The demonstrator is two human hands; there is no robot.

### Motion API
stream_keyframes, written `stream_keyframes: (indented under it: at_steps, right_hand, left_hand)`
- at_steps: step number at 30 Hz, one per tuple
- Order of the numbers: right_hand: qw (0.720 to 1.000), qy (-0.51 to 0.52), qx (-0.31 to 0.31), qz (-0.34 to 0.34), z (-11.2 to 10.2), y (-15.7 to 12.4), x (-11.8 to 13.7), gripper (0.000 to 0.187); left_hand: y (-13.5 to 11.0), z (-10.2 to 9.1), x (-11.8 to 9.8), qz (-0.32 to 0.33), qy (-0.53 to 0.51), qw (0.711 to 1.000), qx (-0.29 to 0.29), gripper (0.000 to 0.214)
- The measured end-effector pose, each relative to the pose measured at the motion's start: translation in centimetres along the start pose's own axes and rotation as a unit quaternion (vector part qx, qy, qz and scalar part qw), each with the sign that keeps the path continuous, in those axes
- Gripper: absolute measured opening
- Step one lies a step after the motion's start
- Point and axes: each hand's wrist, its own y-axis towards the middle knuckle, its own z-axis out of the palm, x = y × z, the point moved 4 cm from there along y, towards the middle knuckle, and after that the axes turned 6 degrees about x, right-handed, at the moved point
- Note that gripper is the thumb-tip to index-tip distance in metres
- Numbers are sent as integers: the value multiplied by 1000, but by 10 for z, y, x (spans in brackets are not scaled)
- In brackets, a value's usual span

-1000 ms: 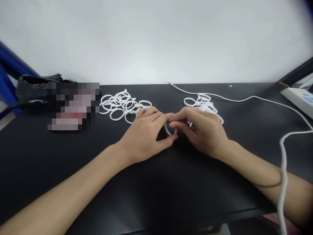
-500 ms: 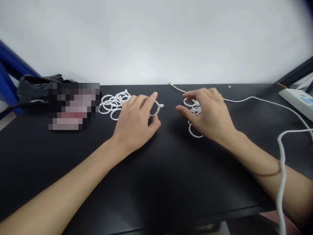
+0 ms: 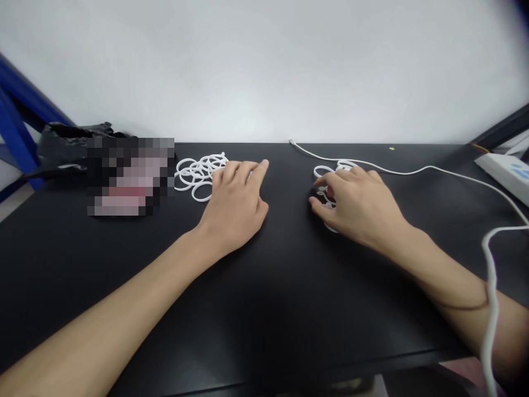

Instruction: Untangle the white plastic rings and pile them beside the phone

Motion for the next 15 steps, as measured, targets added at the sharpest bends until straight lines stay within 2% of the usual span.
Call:
stream_keyframes:
  at_steps: [3,8,12,15]
  right_hand:
    - [1000,5,5,-24,1,0,4,19]
    - [997,27,-39,-61,-3,0,11,15]
    - [988,91,-95,-85,-16,-1,19,16]
    - [974,156,-123,-113,-25,-5,24,16]
  left_hand:
    - [0,0,-6,32,-21,999,21,49]
    - [-3,-1,-11,62,-41,997,19,42]
    - [-4,-2,-12,69,-59,996,11,41]
    - [-3,-3,-13,67,-74,995,6,51]
